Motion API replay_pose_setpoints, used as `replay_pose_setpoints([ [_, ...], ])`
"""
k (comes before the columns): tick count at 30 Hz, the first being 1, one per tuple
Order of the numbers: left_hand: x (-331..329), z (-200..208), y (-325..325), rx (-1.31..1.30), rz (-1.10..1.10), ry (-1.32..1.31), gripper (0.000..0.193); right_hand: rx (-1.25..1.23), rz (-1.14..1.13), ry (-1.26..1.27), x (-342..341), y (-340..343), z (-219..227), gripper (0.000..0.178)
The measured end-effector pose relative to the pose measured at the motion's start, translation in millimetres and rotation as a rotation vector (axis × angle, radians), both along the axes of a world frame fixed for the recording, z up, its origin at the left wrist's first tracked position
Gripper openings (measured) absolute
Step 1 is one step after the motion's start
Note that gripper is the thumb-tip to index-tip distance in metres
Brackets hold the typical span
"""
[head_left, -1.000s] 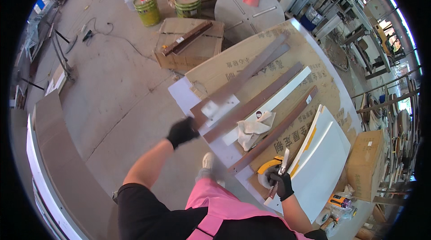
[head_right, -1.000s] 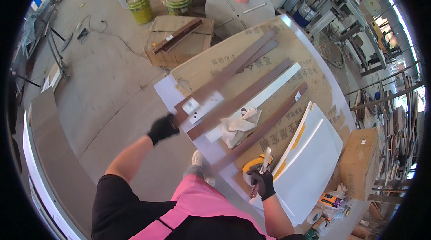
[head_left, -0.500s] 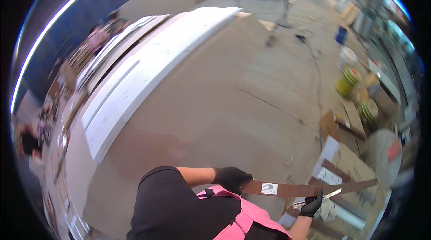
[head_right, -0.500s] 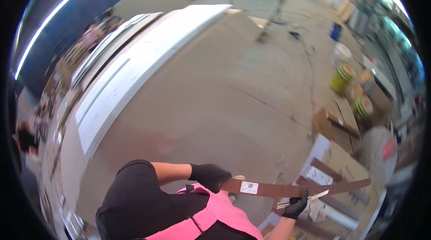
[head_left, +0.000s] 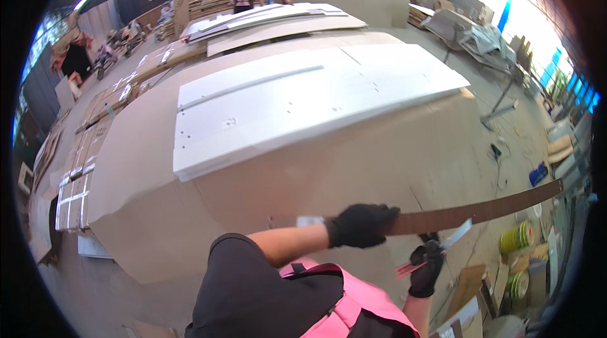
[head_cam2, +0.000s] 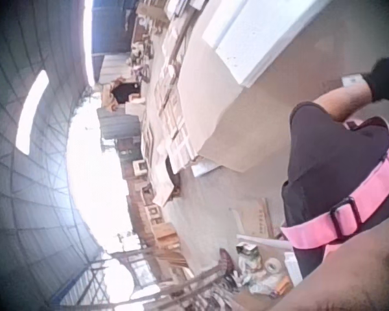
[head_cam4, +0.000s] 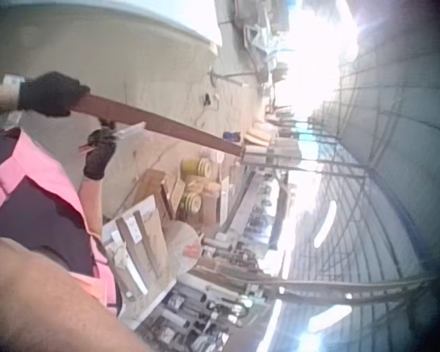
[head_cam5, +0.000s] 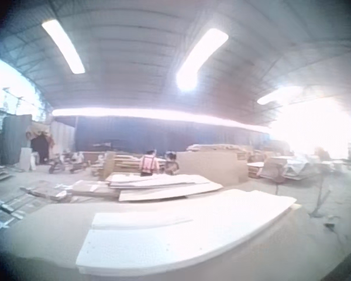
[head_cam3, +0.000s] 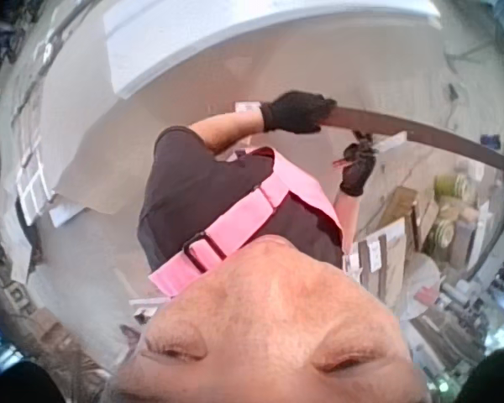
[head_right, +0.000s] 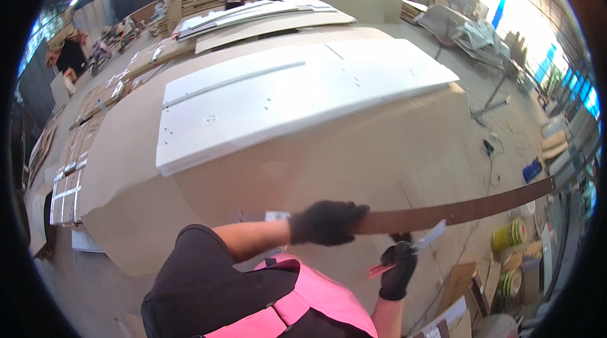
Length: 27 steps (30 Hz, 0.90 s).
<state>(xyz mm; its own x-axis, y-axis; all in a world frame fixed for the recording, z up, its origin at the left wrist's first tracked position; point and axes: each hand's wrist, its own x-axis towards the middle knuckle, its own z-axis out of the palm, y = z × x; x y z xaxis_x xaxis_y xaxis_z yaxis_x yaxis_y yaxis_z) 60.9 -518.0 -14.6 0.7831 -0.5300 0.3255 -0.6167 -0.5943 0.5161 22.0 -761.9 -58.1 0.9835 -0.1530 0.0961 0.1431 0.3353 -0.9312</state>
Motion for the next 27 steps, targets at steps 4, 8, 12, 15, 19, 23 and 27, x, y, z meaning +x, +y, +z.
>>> replay_pose_setpoints([
  [4, 71, 29, 162, 0.161, 0.188, -0.190, 0.063, 0.048, 0.088, -0.056, 129, 63, 48, 0.035],
  [8, 128, 38, 289, 0.195, 0.534, -0.468, 0.054, 0.211, 0.299, 0.197, 253, 180, 53, 0.025],
  [12, 176, 20, 391, 0.217, 0.712, -0.525, 0.041, 0.275, 0.559, 0.279, 343, 299, 32, 0.023],
  [15, 197, -8, 458, 0.082, 0.671, -0.497, 0.043, 0.141, 0.510, 0.368, 387, 373, 12, 0.019],
  [19, 211, -39, 502, 0.220, 0.789, -0.240, 0.059, -0.080, 0.573, 0.357, 434, 440, 0, 0.011],
  [23, 218, -58, 508, 0.194, 0.916, -0.287, 0.051, -0.163, 0.543, 0.472, 465, 480, -19, 0.017],
  [27, 230, -67, 510, 0.175, 0.959, -0.312, 0.045, -0.276, 0.659, 0.587, 493, 488, -31, 0.016],
])
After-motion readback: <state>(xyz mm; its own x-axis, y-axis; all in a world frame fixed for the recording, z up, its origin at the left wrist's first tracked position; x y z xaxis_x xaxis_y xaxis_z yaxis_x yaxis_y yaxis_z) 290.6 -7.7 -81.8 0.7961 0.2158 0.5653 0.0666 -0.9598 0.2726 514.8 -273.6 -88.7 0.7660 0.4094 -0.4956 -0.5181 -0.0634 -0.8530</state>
